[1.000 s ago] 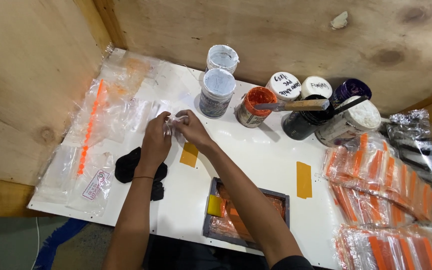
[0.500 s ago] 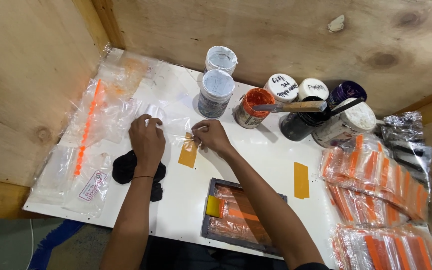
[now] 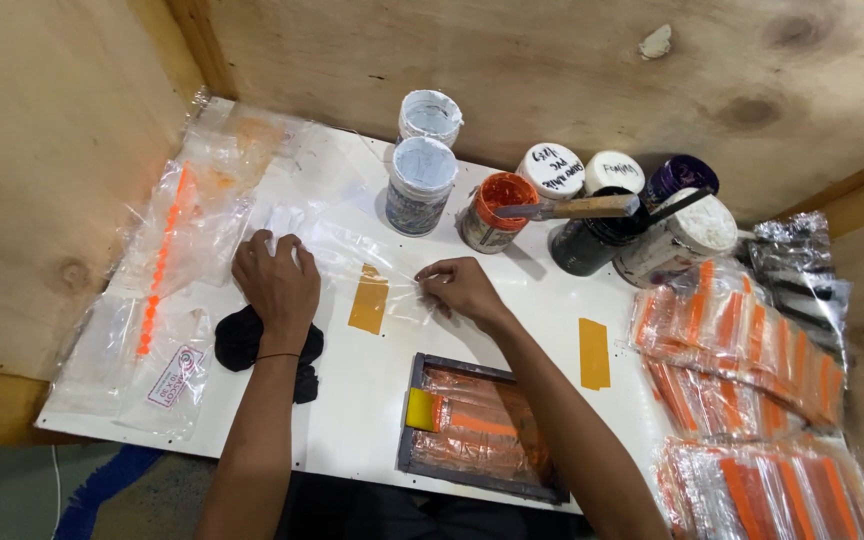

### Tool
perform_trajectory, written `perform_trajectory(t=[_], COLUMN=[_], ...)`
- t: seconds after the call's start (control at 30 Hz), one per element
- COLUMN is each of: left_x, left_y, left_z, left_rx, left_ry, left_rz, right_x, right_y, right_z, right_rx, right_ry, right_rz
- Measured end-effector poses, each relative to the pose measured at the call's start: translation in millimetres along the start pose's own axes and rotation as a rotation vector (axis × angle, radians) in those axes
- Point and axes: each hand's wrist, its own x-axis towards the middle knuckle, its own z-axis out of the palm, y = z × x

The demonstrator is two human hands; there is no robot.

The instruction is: The person uses a squeegee to spread orange ink across a screen printing frame. They then place a clear plastic bag under the frame, press the ink through the screen onto the bag, and set the printed bag aside. This process is repeated with multiple plastic bags.

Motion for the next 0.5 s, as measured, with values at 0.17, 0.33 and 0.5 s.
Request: perform_trajectory(t=[0.17,0.33,0.5], left_x=[6,1,-4], left_y=[19,39,31], left_z=[-23,-18,-8], left_rx=[0.034,-0.113,-0.102], left_ry=[0.013,-0.191,-0.355], left_rz=[0.139,0.412,0.45], right_x=[-17,-36,-47], right_y=[15,24,34], right_z=[-31,-50,-67], right_rx=[0.015,-0.001,-0.076], right_ry=[0.002,0.005,0.006], right_rz=[0.018,-0.008,-0.032])
